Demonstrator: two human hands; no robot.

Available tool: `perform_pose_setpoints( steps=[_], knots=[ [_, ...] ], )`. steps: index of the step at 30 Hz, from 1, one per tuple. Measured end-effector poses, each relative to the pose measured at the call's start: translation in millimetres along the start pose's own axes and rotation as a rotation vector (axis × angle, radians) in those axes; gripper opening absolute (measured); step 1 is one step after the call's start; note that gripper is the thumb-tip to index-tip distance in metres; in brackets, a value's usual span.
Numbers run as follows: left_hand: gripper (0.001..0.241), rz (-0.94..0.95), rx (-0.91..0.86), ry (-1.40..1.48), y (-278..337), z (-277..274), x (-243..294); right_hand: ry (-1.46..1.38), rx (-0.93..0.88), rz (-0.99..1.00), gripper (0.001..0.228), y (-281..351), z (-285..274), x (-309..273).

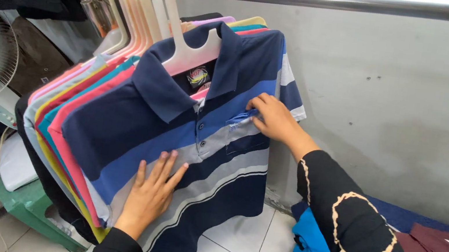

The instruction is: The person folds a striped polo shirt on their lap, smooths the fabric, and buttons the collar. They then place the shirt on a hanger and hang it on a clothing rack.

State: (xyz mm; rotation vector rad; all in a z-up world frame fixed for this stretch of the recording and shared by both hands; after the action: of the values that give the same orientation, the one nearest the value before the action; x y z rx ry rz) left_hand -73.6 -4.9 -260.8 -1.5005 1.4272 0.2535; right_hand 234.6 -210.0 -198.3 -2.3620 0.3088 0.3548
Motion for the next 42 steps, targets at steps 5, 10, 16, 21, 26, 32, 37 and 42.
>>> perform_pose_setpoints(
  steps=[5,10,16,21,26,32,37,42],
  knots=[
    [0.074,0.005,-0.030,0.019,0.6,-2.5,-0.5,-0.097,-0.093,0.089,0.026,1.7,-9.5,0.7],
    [0.073,-0.004,-0.023,0.040,-0.5,-3.9,0.7,-0.080,-0.104,0.073,0.023,6.8,-16.5,-1.8],
    [0.076,0.018,-0.050,0.018,-1.8,-5.2,5.0,-0.074,-0.156,0.136,0.016,14.1,-23.3,-4.4],
    [0.078,0.003,-0.026,0.022,-3.9,-8.6,7.1,0.000,-0.124,0.042,0.016,15.7,-17.4,11.6],
    [0.078,0.010,-0.036,0.022,-3.1,-4.5,9.4,0.099,-0.139,0.009,0.021,14.3,-17.9,8.2],
    [0.077,0.001,-0.047,0.027,-3.4,-7.7,8.8,0.128,-0.142,0.021,0.030,7.8,-14.9,0.5],
    [0.076,-0.001,-0.036,0.031,-4.4,-10.2,7.8,0.095,-0.104,-0.046,0.031,1.2,-14.2,-12.4],
    [0.078,-0.001,-0.046,0.025,-3.4,-8.2,8.4,0.144,-0.155,0.003,0.020,-5.2,-10.0,-11.1]
  ],
)
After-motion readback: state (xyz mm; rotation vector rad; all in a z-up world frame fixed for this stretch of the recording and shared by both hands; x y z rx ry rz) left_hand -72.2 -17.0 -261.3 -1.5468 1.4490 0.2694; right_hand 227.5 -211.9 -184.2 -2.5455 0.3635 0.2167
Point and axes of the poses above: each hand's wrist, its own y-axis away from the middle knuckle, its own z-axis out of the palm, x = y × z, the point moved 2 cm from there along -y, towards the middle knuckle, and after that the axes turned 8 degrees about -y, right-handed, at the moved point
